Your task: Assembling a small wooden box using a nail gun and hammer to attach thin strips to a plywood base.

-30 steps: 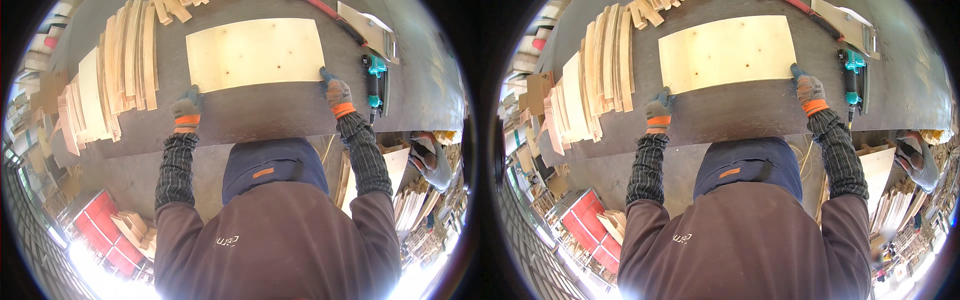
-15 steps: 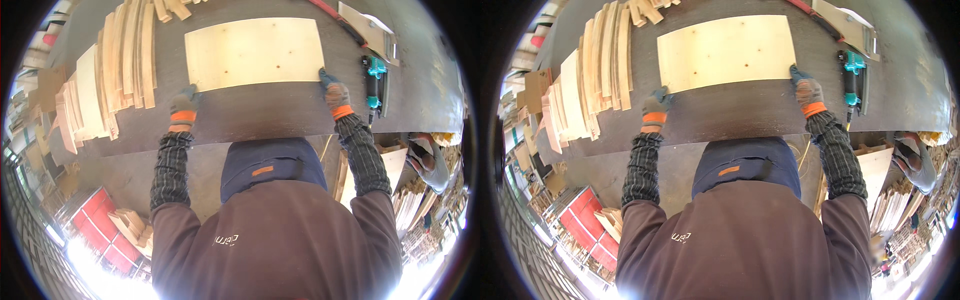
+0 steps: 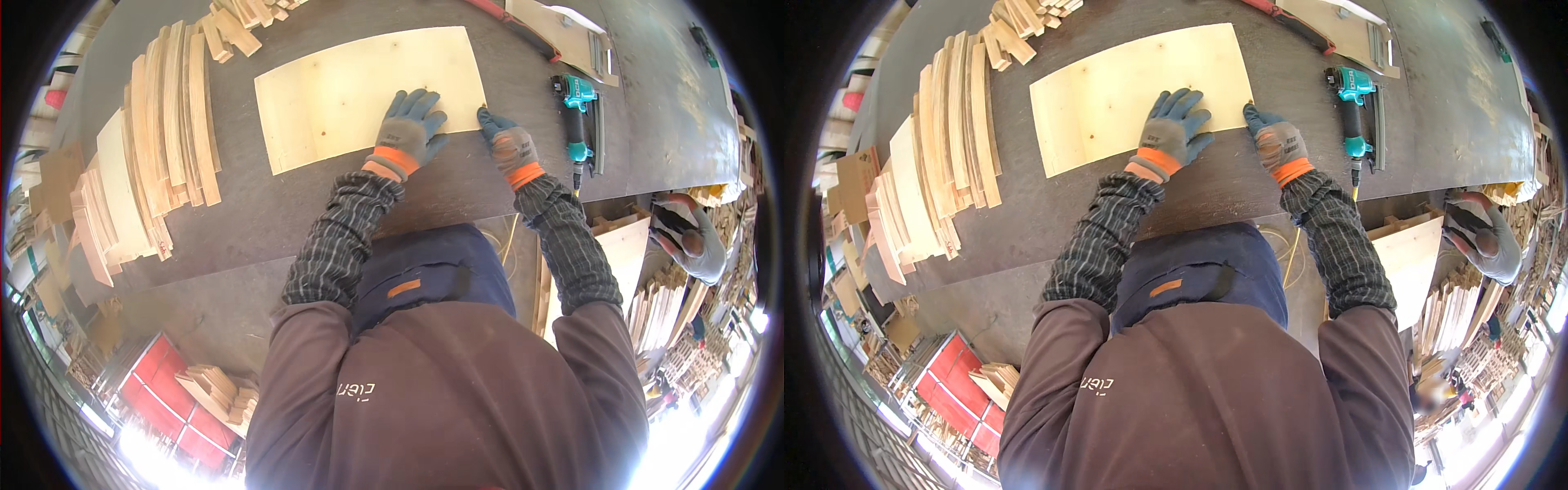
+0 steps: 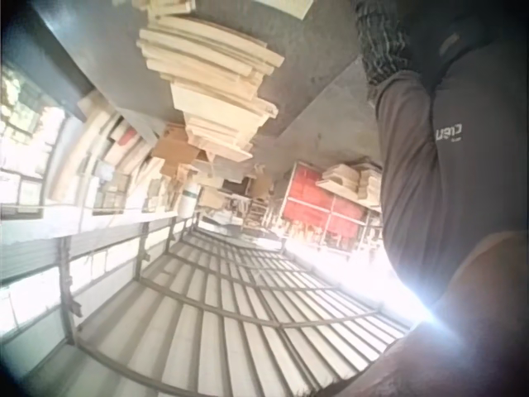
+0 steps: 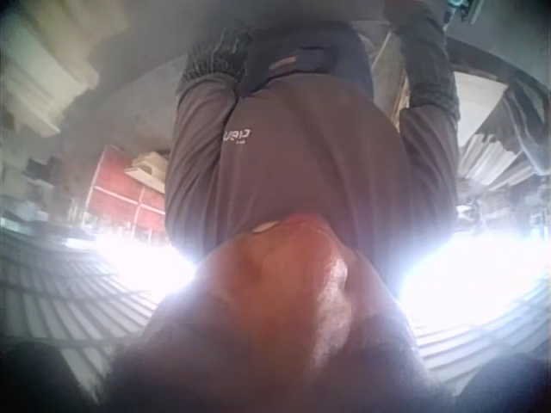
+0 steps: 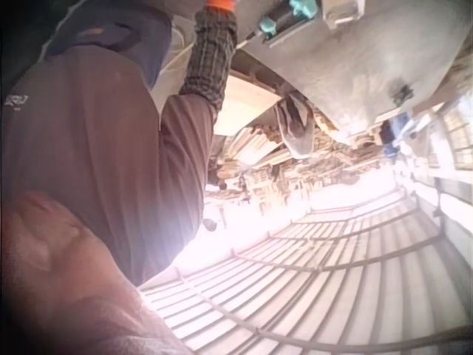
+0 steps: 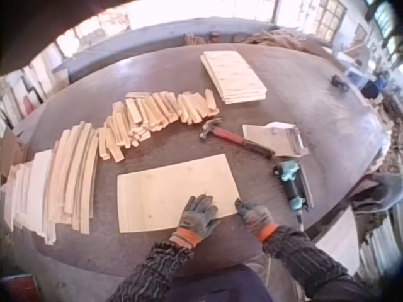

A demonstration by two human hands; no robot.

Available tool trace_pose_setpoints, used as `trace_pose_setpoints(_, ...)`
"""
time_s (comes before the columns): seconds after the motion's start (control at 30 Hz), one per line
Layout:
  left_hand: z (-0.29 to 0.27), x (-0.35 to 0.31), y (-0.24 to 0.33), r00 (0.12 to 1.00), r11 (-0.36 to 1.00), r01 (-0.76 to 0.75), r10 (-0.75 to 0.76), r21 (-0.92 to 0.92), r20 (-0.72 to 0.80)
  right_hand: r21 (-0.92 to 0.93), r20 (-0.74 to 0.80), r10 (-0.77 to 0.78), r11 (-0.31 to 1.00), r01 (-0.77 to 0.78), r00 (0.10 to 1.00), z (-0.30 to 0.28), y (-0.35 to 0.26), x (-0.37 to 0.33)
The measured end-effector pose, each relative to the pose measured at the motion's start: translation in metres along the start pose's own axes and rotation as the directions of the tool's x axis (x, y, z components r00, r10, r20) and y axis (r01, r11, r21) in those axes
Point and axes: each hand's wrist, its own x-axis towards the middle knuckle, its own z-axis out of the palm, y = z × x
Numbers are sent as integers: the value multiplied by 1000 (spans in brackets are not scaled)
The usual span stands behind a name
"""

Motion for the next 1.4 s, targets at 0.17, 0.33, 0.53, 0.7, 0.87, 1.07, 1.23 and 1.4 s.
trace_pose_setpoints(0.17, 13, 0, 2, 998, 999, -34, 36, 26, -51, -72, -47, -159, 985, 156, 986, -4, 4, -5)
trace_pose_setpoints(0.33, 18, 0, 1, 993, 996, -73, 78, 55, -86, -125, -13, -184, 975, 181, 983, -12, 0, -6)
trace_pose_setpoints(0.53, 20, 0, 0, 993, 994, -80, 86, 74, -77, -459, 107, -649, 640, 617, 753, -35, 28, -10)
trace_pose_setpoints(0.7, 17, 5, 0, 989, 990, -120, 125, 71, -77, -383, -451, -668, 744, 547, 592, -127, 58, 0)
trace_pose_setpoints(0.87, 17, 6, 1, 990, 993, -108, 112, 54, -81, -612, -389, -50, 761, -217, 920, -144, 81, 16)
trace_pose_setpoints(1.07, 10, 0, 0, 990, 989, -94, 105, 111, -93, -548, -458, -182, 829, -115, 870, -142, 102, 46)
trace_pose_setpoints(1.23, 20, -2, -4, 988, 990, -112, 120, 85, -94, -398, -409, -75, 911, -103, 910, -183, 157, 37)
trace_pose_setpoints(1.4, 18, 0, -1, 985, 987, -119, 130, 104, -110, 113, -117, -247, 959, 260, 962, -174, 23, -75)
